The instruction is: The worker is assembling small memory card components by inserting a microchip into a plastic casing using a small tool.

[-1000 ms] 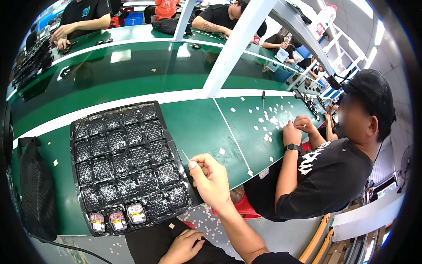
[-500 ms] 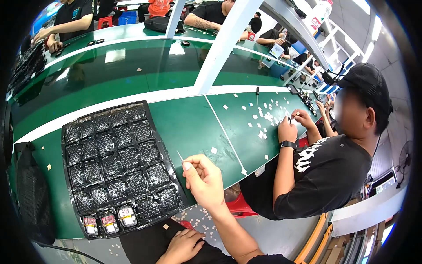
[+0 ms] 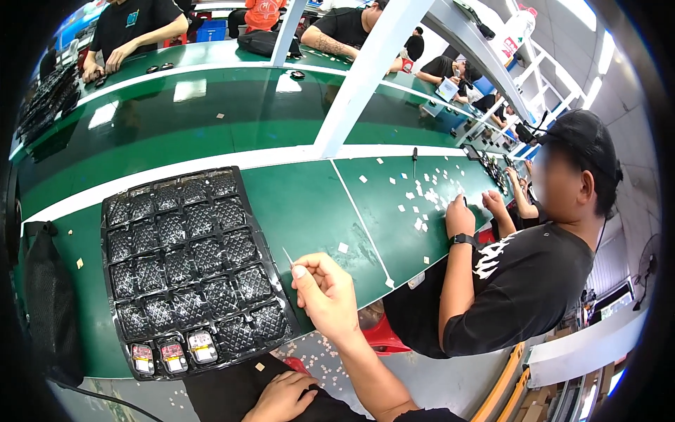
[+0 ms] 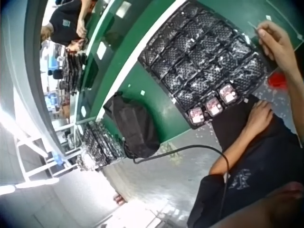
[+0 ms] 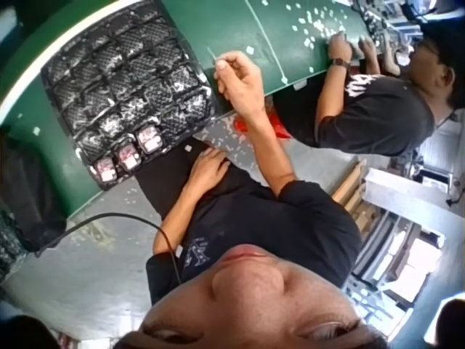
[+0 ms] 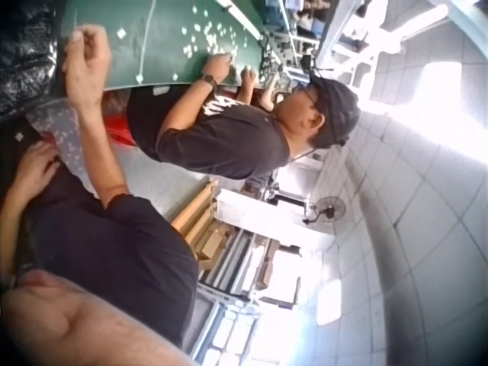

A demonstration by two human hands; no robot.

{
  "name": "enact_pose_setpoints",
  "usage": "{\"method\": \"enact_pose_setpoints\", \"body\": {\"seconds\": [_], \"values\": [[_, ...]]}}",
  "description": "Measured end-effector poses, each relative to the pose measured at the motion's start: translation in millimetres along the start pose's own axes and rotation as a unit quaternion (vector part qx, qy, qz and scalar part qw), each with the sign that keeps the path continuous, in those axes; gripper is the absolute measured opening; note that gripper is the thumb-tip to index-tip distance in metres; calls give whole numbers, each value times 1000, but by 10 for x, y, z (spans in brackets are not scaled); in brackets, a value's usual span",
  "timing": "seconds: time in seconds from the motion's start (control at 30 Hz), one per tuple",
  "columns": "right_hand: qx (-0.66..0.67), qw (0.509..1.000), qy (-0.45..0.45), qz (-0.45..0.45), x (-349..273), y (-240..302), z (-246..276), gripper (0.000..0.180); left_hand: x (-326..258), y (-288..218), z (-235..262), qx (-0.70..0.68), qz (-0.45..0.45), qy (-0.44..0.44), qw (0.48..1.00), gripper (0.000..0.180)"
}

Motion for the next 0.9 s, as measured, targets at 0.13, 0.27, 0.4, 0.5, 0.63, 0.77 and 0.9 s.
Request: {"method": "enact_pose_setpoints", "body": {"seconds": [0.13,0.27,0.4,0.5,0.63,0.77,0.9], "values": [[-43,999,1,-7,48,43,-32,16,-3,-4,0,-39,-5,-15,999,27],[-20,1000,-1,11,0,-14,-60,16,39,-45,-30,4,-16,-13,1000,26],[-18,1000,-4,14,11,-20,-13,15,-13,21,49,-24,-5,-40,999,26],[-60,998,13,26,22,-7,-18,15,-29,20,51,-47,7,-46,998,28],[-54,998,14,23,-17,20,-119,14,-9,58,-49,35,-13,-21,999,28],[-33,999,1,32,-21,-28,-53,14,10,49,-20,56,1,13,998,28],[-131,987,-9,94,12,-32,-57,14,-3,101,-52,-12,-16,-21,1000,28]]}}
Point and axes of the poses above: each hand's wrist, its own x-axis towards the middle knuckle, its own z-axis out of the back of the hand, y = z × x, the point moved 3 cm from there along x, towards the middle knuckle, and after that the axes turned 15 degrees about -z, right-handed, at the moved point
